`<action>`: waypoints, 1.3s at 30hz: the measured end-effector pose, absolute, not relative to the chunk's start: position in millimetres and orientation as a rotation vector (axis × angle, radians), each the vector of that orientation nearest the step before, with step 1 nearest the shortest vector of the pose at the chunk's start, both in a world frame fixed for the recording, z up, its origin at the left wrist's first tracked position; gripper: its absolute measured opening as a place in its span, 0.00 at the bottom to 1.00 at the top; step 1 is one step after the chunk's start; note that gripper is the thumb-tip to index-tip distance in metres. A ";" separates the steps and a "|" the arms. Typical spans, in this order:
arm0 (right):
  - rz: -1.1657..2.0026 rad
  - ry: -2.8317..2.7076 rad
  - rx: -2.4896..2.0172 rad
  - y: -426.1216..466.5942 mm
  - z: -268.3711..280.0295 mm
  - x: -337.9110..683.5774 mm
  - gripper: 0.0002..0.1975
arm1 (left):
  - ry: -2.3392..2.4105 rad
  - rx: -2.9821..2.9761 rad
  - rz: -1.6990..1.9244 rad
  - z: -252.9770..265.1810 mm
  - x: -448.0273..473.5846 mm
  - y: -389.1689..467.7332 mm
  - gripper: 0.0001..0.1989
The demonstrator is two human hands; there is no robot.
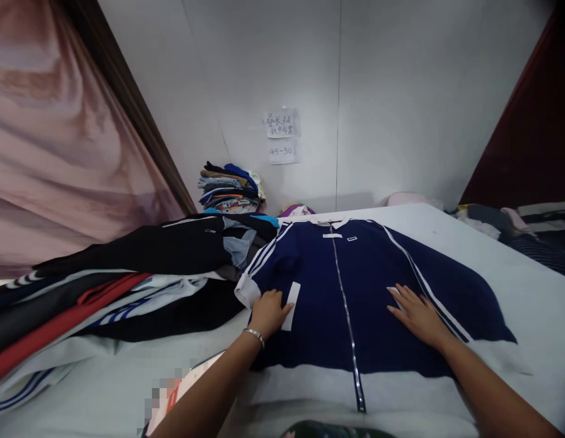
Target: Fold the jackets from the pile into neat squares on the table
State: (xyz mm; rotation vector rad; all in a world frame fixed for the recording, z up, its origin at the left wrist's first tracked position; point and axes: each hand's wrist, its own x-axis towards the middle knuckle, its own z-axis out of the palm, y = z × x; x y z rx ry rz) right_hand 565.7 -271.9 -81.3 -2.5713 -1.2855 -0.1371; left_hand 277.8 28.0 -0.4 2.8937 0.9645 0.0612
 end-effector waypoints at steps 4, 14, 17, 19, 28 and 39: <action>-0.158 -1.277 -2.579 -271.8 -83.8 564.2 0.28 | 0.905 2.998 0.224 32.0 306.2 41.2 0.17; -0.122 -1.282 -2.598 -269.3 -76.2 560.4 0.27 | 1.277 3.075 0.117 52.4 339.6 120.5 0.16; -0.072 -1.261 -2.609 -267.7 -69.3 557.0 0.28 | 1.260 3.098 0.146 71.7 337.2 139.4 0.16; -0.037 -1.249 -2.611 -266.9 -63.4 555.0 0.28 | 1.307 3.122 0.290 99.1 334.6 158.8 0.17; 0.056 -1.186 -2.542 -261.7 -45.1 545.5 0.28 | 0.796 3.341 0.631 106.8 374.5 141.9 0.22; -0.300 -0.554 -2.391 -350.9 -16.7 608.5 0.19 | 0.834 2.648 0.269 -56.0 390.4 101.3 0.32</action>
